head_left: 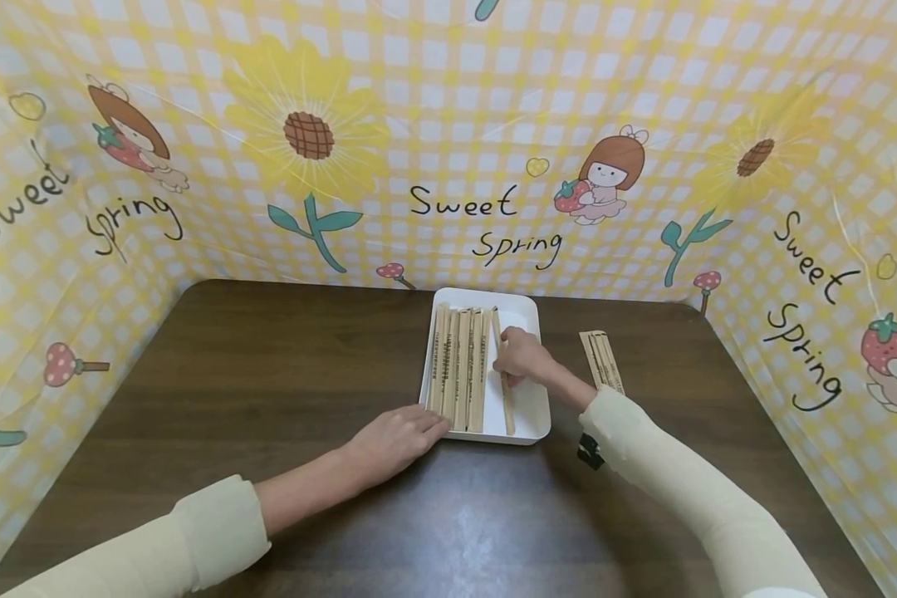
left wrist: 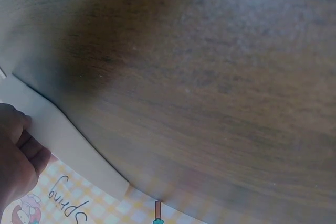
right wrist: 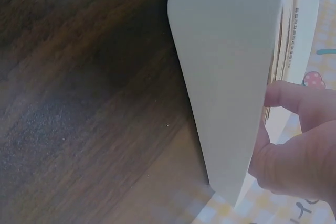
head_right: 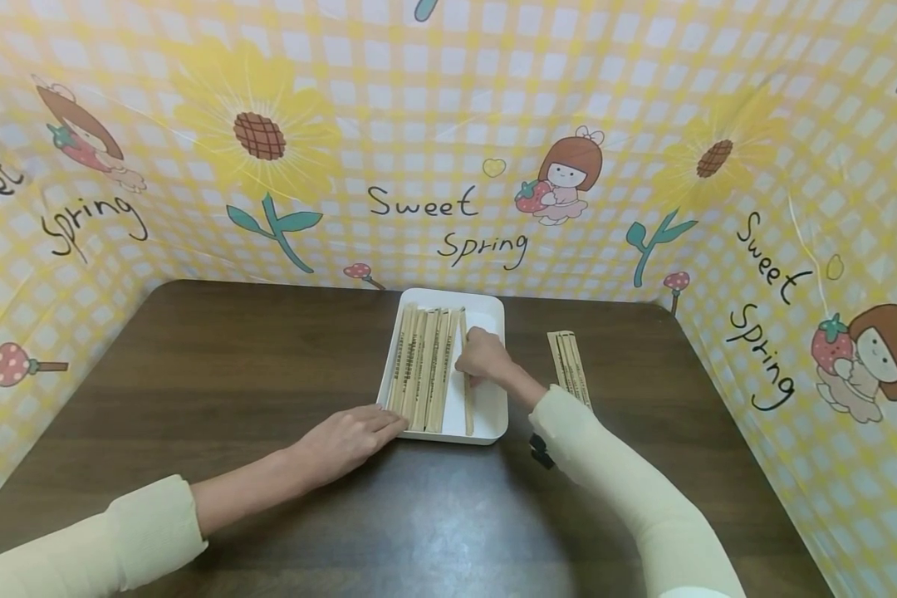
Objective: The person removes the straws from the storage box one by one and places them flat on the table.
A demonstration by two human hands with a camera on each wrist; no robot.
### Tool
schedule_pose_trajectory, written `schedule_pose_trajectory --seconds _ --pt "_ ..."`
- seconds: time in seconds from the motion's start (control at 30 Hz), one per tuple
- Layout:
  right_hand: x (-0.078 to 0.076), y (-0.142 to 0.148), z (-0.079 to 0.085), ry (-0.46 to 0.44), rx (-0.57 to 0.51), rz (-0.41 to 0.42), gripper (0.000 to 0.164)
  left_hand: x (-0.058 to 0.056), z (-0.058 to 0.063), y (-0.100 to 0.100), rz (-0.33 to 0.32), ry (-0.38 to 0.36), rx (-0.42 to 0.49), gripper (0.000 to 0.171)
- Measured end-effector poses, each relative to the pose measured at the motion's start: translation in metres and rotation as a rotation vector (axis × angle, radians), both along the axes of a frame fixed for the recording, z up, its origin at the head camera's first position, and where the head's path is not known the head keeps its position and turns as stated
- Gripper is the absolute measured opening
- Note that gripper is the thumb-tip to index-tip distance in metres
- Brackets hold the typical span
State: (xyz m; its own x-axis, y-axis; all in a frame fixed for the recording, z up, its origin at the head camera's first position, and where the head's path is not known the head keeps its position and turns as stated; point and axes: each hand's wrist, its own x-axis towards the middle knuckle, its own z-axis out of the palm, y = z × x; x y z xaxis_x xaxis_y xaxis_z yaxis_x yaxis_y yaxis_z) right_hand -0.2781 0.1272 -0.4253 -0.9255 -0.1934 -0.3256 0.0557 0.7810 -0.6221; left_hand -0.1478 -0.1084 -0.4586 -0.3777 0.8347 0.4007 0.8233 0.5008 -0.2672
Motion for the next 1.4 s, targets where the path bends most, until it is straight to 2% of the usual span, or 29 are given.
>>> schedule_pose_trajectory --seconds 0.37,0.57,0.7,0.87,1.13,1.4 --pt "0.0 0.021 0.023 0.019 -0.09 -0.033 0.061 0.0 -0.001 0.0 -0.004 -0.021 0.017 0.027" --pt "-0.002 0.042 0.038 0.041 -0.093 -0.021 0.063 0.0 -0.001 0.0 -0.004 -0.034 0.015 0.026" --pt "-0.002 0.059 0.044 0.042 -0.058 -0.012 0.063 0.0 -0.001 0.0 -0.008 -0.034 0.018 0.027" --pt "-0.001 0.082 0.045 0.052 -0.008 -0.021 0.062 0.0 0.0 0.0 -0.012 -0.041 0.025 0.027" --pt "0.006 0.115 0.039 0.023 0.061 -0.033 0.062 0.0 0.002 0.0 -0.008 -0.044 0.018 0.026" --pt "0.012 0.143 0.035 -0.021 0.067 -0.051 0.065 -0.001 0.001 0.0 -0.01 -0.04 0.012 0.027"
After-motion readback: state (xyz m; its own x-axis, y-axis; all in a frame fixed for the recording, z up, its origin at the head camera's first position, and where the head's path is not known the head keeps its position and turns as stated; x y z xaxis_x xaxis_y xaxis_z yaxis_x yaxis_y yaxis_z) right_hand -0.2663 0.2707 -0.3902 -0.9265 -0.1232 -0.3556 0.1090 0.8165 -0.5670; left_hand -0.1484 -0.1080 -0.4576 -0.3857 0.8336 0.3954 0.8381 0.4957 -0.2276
